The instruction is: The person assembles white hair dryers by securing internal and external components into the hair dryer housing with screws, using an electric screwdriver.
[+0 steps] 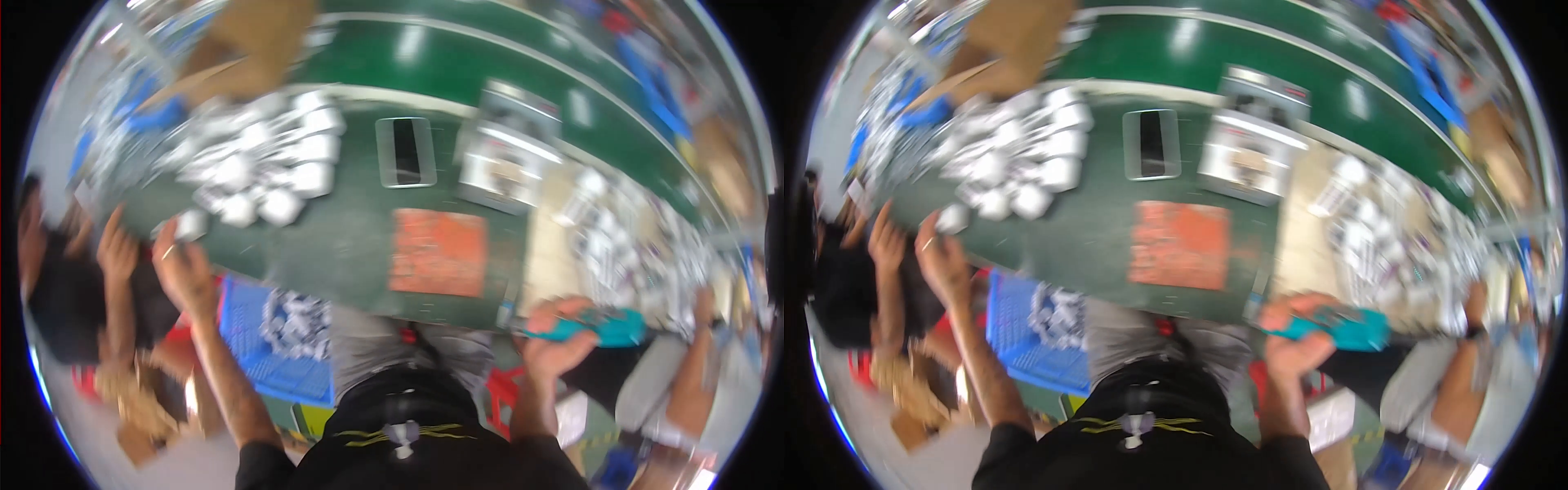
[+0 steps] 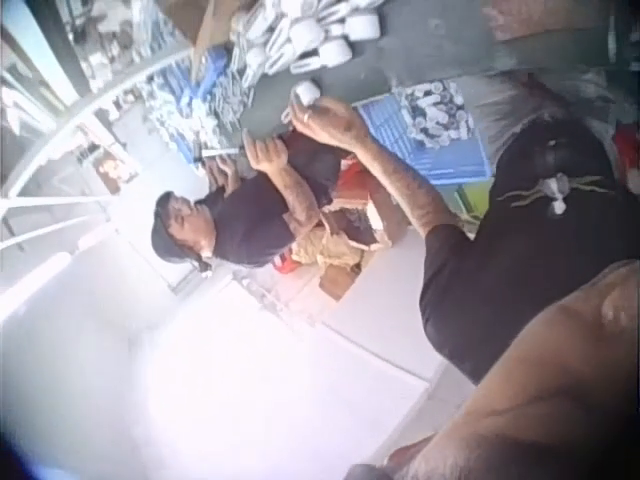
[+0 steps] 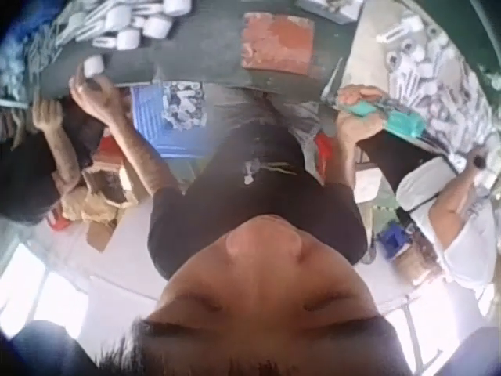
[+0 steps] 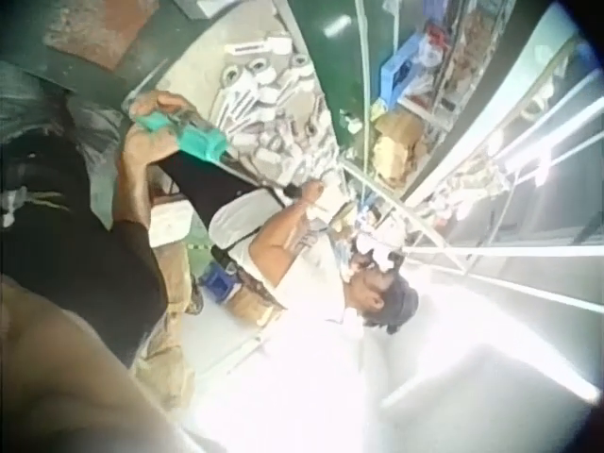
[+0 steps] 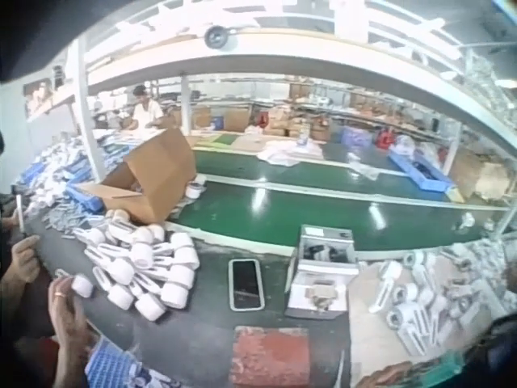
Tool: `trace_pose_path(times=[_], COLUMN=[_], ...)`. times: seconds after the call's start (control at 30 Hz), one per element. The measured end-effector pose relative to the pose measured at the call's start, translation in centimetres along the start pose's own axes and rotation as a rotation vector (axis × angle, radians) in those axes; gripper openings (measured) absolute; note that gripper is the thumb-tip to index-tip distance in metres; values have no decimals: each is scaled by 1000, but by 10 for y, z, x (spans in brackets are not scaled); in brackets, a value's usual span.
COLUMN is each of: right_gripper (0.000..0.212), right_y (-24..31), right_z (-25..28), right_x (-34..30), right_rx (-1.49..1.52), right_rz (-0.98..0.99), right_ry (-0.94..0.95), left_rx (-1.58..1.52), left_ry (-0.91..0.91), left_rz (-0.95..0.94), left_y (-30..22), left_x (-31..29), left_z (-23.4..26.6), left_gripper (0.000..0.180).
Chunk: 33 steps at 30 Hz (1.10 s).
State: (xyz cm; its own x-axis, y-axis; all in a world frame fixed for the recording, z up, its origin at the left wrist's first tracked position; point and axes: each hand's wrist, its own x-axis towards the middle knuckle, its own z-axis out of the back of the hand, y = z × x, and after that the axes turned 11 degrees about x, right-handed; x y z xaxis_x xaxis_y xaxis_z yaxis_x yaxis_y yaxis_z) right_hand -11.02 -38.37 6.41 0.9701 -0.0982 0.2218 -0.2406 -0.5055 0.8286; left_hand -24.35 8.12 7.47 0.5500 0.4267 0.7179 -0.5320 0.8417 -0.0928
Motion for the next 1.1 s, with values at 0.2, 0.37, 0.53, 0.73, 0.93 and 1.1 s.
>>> trace_pose_path(times=[0.2, 0.37, 0.53, 0.73, 0.93, 1.1], right_gripper=[73, 74, 72, 74, 77, 74], right_y=[12, 33, 44, 51, 42, 38], right_z=[15, 29, 46, 60, 53, 50], right_x=[-14, -25, -37, -35, -27, -21], right_rx=[-137, -179, -101, -123, -84, -186], right_rz=[31, 15, 9, 7, -65, -109], right_ry=[100, 77, 16, 9, 23, 87], left_rx=[-851, -1135, -789, -791, -710, -897], left_ry=[576, 571, 789, 783, 670, 777], left_rz=[-234, -581, -1003, -864, -830, -507], left_y=[-244, -433, -524, -509, -426, -343], left_x=[-11, -59, -91, -100, -63, -33], left_z=[24, -45, -46, -37, -18, -5], left_gripper=[25, 37, 48, 47, 37, 34])
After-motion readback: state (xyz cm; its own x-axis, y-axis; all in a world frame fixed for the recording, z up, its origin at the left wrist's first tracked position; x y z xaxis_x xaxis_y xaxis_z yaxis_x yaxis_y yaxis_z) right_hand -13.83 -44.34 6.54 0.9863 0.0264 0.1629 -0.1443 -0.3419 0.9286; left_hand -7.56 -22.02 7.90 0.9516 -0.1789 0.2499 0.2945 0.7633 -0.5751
